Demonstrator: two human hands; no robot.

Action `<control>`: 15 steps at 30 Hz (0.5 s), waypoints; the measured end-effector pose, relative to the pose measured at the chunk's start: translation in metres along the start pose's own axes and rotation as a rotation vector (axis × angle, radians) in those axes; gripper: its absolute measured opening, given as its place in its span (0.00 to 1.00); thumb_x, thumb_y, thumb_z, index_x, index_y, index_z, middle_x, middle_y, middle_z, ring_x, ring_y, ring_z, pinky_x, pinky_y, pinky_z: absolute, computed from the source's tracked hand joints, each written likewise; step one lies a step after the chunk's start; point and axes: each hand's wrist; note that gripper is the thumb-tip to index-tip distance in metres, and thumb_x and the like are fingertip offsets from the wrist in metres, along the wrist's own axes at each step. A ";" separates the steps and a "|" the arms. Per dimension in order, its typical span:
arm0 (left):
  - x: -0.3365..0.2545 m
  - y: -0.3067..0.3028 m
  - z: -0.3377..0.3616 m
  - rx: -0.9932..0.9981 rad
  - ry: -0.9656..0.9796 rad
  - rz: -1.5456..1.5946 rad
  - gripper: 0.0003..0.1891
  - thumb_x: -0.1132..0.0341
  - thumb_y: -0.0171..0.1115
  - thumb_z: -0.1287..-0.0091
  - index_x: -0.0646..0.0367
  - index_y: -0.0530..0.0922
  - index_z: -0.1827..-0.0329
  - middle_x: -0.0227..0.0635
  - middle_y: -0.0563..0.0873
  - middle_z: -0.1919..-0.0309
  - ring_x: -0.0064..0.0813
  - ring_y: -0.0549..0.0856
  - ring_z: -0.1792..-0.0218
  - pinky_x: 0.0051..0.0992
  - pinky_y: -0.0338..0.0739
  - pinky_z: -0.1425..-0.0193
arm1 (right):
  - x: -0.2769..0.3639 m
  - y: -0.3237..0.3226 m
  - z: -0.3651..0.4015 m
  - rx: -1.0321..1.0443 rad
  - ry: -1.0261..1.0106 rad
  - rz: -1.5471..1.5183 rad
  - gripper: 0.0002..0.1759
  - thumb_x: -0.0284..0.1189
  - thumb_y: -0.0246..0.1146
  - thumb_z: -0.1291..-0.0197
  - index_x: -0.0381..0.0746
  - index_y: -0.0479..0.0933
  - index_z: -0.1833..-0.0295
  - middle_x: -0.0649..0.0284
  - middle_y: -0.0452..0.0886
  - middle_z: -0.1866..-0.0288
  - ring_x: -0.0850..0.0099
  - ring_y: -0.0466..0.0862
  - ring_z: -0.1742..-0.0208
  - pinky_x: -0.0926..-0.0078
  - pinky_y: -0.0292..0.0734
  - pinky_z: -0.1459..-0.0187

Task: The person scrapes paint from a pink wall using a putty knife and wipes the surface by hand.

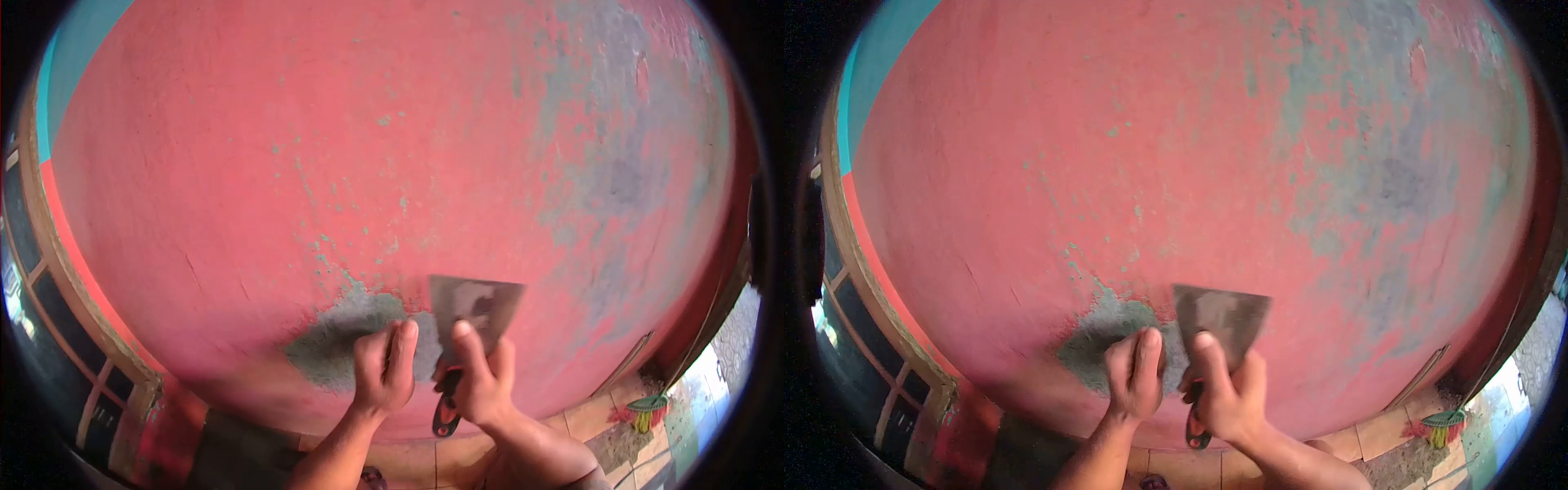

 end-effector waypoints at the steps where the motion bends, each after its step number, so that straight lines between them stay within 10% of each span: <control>1: 0.003 -0.001 0.005 -0.111 0.133 -0.106 0.18 0.61 0.54 0.20 0.60 0.74 0.71 0.29 0.72 0.80 0.20 0.74 0.77 0.25 0.69 0.72 | 0.000 -0.010 -0.001 -0.062 -0.073 -0.035 0.22 0.44 0.57 0.23 0.32 0.75 0.57 0.59 0.79 0.77 0.69 0.81 0.79 0.71 0.77 0.78; 5: 0.010 -0.018 -0.012 -0.414 0.732 -0.519 0.14 0.61 0.57 0.25 0.66 0.77 0.57 0.46 0.80 0.54 0.35 0.79 0.55 0.38 0.76 0.50 | 0.005 -0.053 -0.026 -0.288 -0.373 -0.093 0.22 0.46 0.56 0.23 0.34 0.74 0.57 0.60 0.77 0.78 0.70 0.78 0.82 0.71 0.74 0.80; 6: 0.009 -0.016 -0.009 -0.451 0.628 -0.664 0.21 0.53 0.63 0.28 0.64 0.79 0.46 0.57 0.76 0.38 0.55 0.74 0.36 0.57 0.66 0.29 | 0.012 -0.055 -0.030 -0.448 -0.385 -0.144 0.23 0.47 0.57 0.23 0.35 0.75 0.57 0.62 0.75 0.79 0.71 0.76 0.82 0.72 0.73 0.79; 10: 0.063 0.005 0.013 -0.213 0.492 -1.095 0.40 0.37 0.56 0.26 0.60 0.68 0.23 0.64 0.59 0.21 0.69 0.51 0.18 0.72 0.38 0.21 | 0.013 -0.095 -0.041 -0.489 -0.380 -0.232 0.21 0.45 0.56 0.21 0.36 0.75 0.58 0.62 0.78 0.77 0.72 0.79 0.78 0.72 0.75 0.77; 15: 0.103 0.065 0.085 0.322 0.549 -1.084 0.42 0.39 0.59 0.28 0.50 0.61 0.16 0.37 0.59 0.16 0.48 0.57 0.17 0.66 0.44 0.19 | 0.008 -0.095 -0.038 -0.565 -0.390 -0.225 0.20 0.42 0.56 0.21 0.36 0.75 0.58 0.62 0.77 0.75 0.72 0.79 0.79 0.74 0.74 0.78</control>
Point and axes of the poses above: each hand's wrist, its own z-axis away from the middle knuckle, its own y-axis out of the palm, x = y × z
